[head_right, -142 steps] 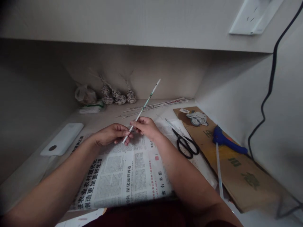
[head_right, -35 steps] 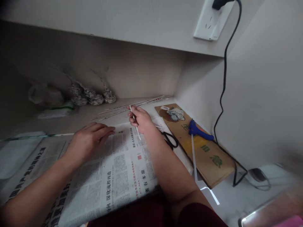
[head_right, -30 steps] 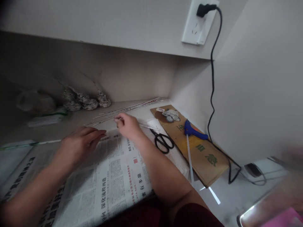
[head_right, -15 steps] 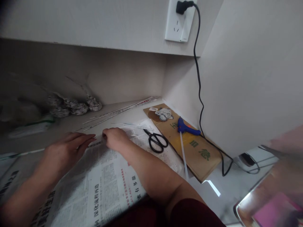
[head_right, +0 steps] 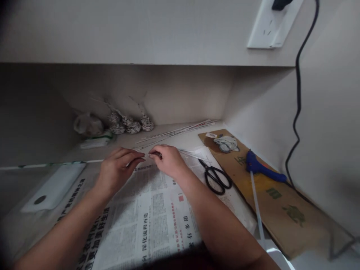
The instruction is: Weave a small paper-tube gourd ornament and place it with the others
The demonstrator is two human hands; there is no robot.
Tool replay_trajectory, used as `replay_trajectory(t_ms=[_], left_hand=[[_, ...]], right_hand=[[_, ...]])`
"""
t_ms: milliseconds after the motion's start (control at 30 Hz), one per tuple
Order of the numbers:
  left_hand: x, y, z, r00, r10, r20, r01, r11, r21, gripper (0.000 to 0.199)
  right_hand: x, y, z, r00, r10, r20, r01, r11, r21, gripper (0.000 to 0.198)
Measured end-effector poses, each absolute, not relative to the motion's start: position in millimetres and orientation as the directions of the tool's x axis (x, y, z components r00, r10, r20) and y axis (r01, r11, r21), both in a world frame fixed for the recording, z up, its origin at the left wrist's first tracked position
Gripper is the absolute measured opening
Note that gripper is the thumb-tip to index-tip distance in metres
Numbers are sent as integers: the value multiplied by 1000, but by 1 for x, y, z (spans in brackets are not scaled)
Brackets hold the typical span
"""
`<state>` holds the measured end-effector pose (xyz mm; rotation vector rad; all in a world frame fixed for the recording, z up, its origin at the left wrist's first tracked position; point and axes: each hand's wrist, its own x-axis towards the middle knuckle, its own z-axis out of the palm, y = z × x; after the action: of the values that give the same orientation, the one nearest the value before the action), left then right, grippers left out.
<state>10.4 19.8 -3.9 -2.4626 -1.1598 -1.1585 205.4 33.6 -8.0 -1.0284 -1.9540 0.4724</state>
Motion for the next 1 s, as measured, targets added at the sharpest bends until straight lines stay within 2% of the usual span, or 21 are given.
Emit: replay_trajectory(t_ms=[200, 400, 667, 1000], left_hand=[[10, 17, 0, 310, 600, 738, 714, -659, 236, 12], [9, 13, 6, 228, 601, 766, 611, -701, 368, 10], [9, 6, 13, 213, 524, 825, 521, -775, 358, 13], [10, 4, 14, 199, 539, 818, 501, -773, 388, 14]], right_hand=[[205, 29, 0, -231, 797, 558, 457, 595, -661, 11], [203, 16, 16, -176, 725, 666, 418, 667, -616, 12], [202, 3, 28, -179, 694, 697, 401, 698, -593, 16], [199, -2, 31, -199, 728, 657, 367, 676, -638, 14]])
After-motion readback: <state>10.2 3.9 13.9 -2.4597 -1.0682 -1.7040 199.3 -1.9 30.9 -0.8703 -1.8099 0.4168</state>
